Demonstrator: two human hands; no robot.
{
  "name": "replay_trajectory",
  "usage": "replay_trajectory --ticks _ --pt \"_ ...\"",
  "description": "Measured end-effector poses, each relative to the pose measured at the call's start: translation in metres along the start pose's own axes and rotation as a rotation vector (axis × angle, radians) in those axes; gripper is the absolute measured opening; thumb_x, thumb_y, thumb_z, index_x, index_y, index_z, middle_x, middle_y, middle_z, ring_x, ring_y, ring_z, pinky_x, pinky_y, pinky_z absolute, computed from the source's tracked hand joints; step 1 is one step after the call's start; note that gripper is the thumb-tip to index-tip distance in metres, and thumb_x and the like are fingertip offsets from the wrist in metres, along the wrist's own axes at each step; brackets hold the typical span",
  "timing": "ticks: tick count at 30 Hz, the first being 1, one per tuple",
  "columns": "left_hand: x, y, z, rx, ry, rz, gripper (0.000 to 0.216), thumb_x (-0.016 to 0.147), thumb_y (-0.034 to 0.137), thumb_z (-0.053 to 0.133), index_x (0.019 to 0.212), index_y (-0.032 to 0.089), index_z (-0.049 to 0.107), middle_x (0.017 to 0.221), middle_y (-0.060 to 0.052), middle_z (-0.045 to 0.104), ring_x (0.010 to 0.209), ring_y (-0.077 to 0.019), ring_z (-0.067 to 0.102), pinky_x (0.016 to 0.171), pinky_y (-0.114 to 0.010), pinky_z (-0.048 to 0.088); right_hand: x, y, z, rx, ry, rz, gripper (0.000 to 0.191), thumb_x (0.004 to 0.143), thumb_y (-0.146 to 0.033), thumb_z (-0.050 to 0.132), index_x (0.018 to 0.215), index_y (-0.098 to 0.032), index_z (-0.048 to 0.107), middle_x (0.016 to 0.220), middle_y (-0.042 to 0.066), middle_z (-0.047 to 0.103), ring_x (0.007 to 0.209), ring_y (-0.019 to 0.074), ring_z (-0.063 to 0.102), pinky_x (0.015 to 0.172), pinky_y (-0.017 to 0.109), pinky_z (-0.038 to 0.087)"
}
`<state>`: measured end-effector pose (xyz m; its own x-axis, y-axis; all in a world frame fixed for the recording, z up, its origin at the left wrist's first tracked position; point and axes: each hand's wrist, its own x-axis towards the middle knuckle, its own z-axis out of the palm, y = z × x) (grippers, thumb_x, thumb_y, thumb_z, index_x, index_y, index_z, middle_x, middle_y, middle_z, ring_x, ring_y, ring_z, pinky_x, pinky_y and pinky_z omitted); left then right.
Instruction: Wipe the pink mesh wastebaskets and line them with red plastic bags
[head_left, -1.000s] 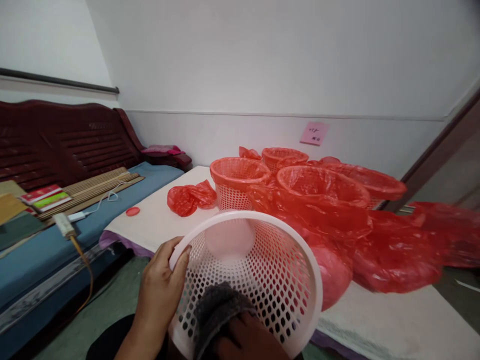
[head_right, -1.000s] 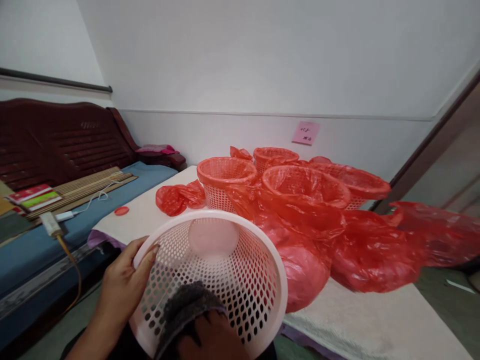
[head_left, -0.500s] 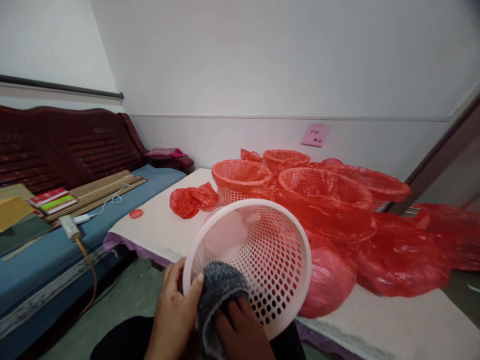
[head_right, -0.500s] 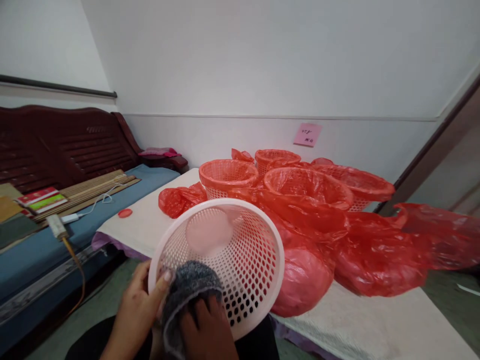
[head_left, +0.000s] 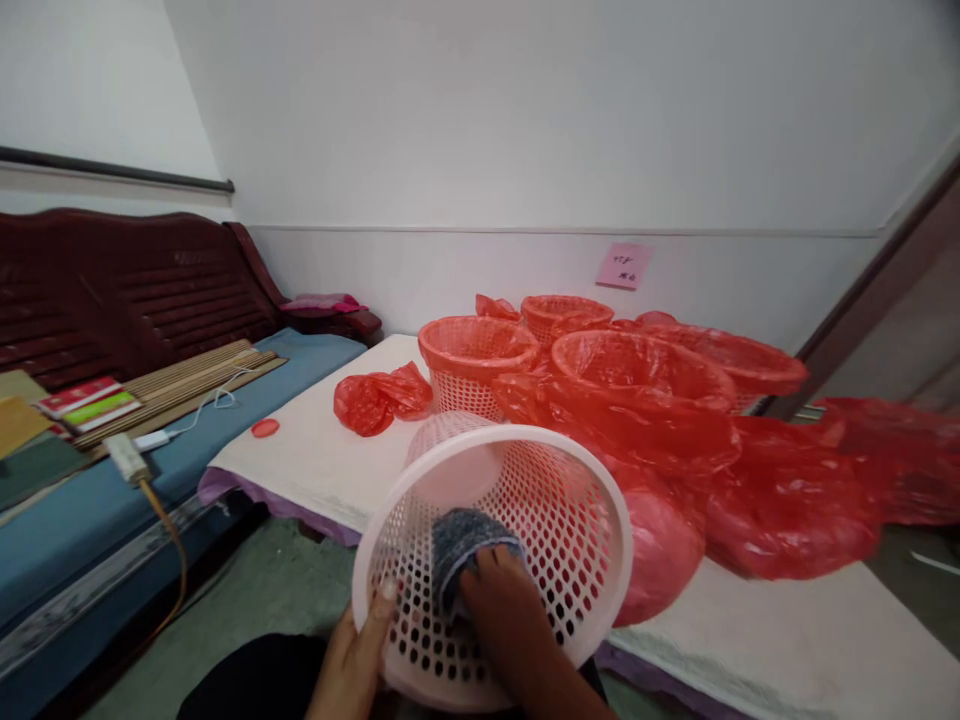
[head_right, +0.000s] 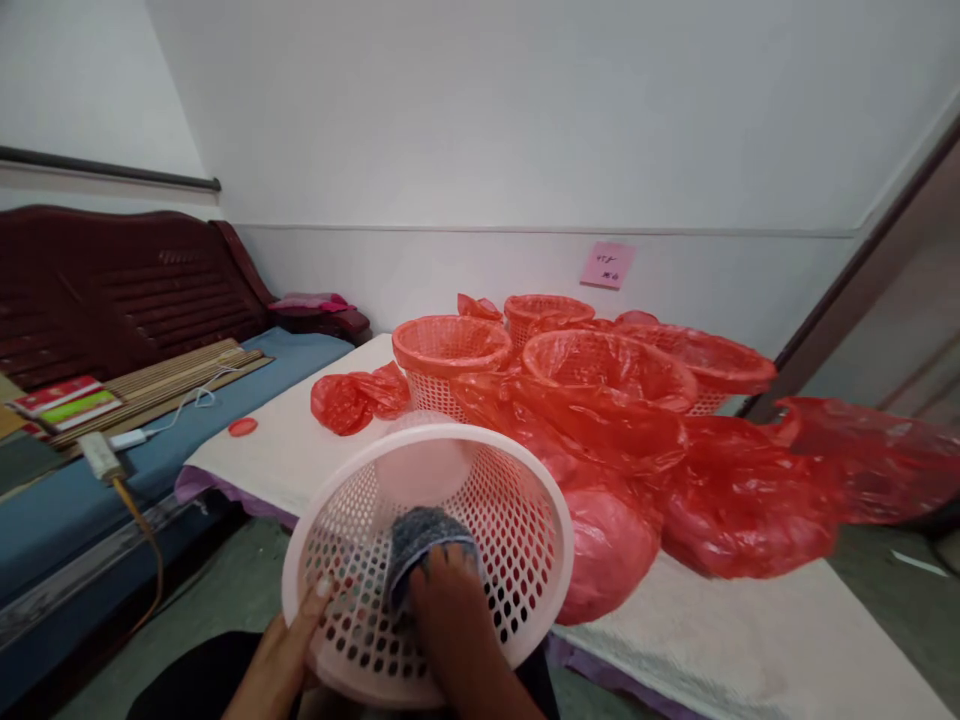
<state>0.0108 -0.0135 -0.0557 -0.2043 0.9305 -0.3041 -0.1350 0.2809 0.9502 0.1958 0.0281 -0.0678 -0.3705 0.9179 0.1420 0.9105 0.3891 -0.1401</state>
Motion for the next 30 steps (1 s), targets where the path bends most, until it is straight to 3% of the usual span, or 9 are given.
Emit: replay_trajectory --ticks 3,5,8,11,13,16,19,26,30 --pt "-0.002 0.003 0.008 0.054 -0.022 0.134 0.065 0.079 0.061 0.059 0.127 0.017 0.06 0.133 -0.011 0.063 0.131 -0.0319 0.049 0.112 -0.046 0.037 0.021 0.024 -0.007 -0.043 -0.042 0.162 0.029 0.089 -0.013 0.044 0.105 -0.015 0.067 0.111 0.02 0.063 0.104 0.0354 0.057 0.088 0.053 0.044" --pt "-0.002 0.001 0.008 0.139 -0.036 0.204 0.064 0.081 0.062 0.055 0.125 0.017 0.061 0.132 -0.011 0.063 0.131 -0.0319 0.049 0.112 -0.045 0.037 0.034 0.031 -0.006 -0.008 -0.069 0.194 0.032 0.083 -0.017 0.051 0.113 -0.014 0.064 0.12 0.022 0.06 0.11 0.0366 0.055 0.09 0.053 0.043" --pt "0.001 -0.001 0.002 0.285 -0.028 0.264 0.064 0.079 0.063 0.056 0.124 0.018 0.061 0.128 -0.011 0.065 0.125 -0.0328 0.054 0.108 -0.048 0.04 0.044 0.024 0.003 0.069 -0.121 0.126 0.051 0.072 -0.03 0.067 0.122 -0.019 0.06 0.124 0.016 0.06 0.113 0.0316 0.055 0.096 0.044 0.043" --pt "0.002 0.005 -0.007 0.405 -0.024 0.318 0.062 0.079 0.061 0.056 0.125 0.021 0.059 0.131 -0.011 0.062 0.124 -0.0319 0.054 0.109 -0.05 0.037 0.044 0.009 0.013 0.116 -0.152 0.026 0.06 0.067 -0.037 0.071 0.125 -0.024 0.059 0.129 0.011 0.059 0.117 0.0303 0.054 0.099 0.039 0.042" --pt "0.001 0.016 -0.013 0.461 -0.028 0.344 0.058 0.082 0.059 0.053 0.127 0.022 0.058 0.132 -0.01 0.061 0.125 -0.0303 0.053 0.11 -0.049 0.036 0.044 0.006 0.015 0.114 -0.154 0.001 0.056 0.068 -0.036 0.071 0.121 -0.024 0.061 0.129 0.012 0.059 0.117 0.0326 0.053 0.097 0.041 0.043" --pt "-0.002 0.038 -0.019 0.57 -0.027 0.407 0.052 0.085 0.057 0.049 0.122 0.022 0.061 0.127 -0.01 0.064 0.12 -0.0298 0.057 0.106 -0.047 0.04 0.049 0.013 0.009 0.069 -0.122 0.066 0.039 0.079 -0.023 0.057 0.117 -0.018 0.063 0.122 0.018 0.06 0.112 0.0354 0.055 0.091 0.045 0.045" --pt "-0.001 0.059 -0.022 0.695 -0.024 0.463 0.047 0.088 0.055 0.044 0.116 0.022 0.063 0.118 -0.009 0.069 0.109 -0.0287 0.062 0.095 -0.043 0.048 0.049 0.016 0.0 0.038 -0.091 0.108 0.039 0.084 -0.013 0.045 0.119 -0.014 0.062 0.116 0.022 0.061 0.109 0.0361 0.056 0.089 0.048 0.045" --pt "0.006 0.091 -0.014 0.847 0.004 0.453 0.04 0.091 0.053 0.039 0.106 0.026 0.064 0.108 -0.005 0.073 0.096 -0.0254 0.068 0.084 -0.035 0.05 0.018 -0.014 -0.001 0.085 -0.134 -0.134 0.016 0.088 -0.024 0.053 0.095 -0.026 0.067 0.102 0.005 0.067 0.094 0.0237 0.059 0.076 0.033 0.046" --pt "0.002 0.093 -0.008 0.858 -0.011 0.433 0.041 0.09 0.053 0.038 0.105 0.025 0.065 0.101 -0.005 0.075 0.089 -0.0252 0.07 0.08 -0.034 0.05 0.024 0.003 -0.003 -0.011 -0.088 -0.02 0.02 0.09 -0.018 0.048 0.094 -0.017 0.068 0.102 0.013 0.067 0.098 0.0295 0.058 0.078 0.04 0.046"
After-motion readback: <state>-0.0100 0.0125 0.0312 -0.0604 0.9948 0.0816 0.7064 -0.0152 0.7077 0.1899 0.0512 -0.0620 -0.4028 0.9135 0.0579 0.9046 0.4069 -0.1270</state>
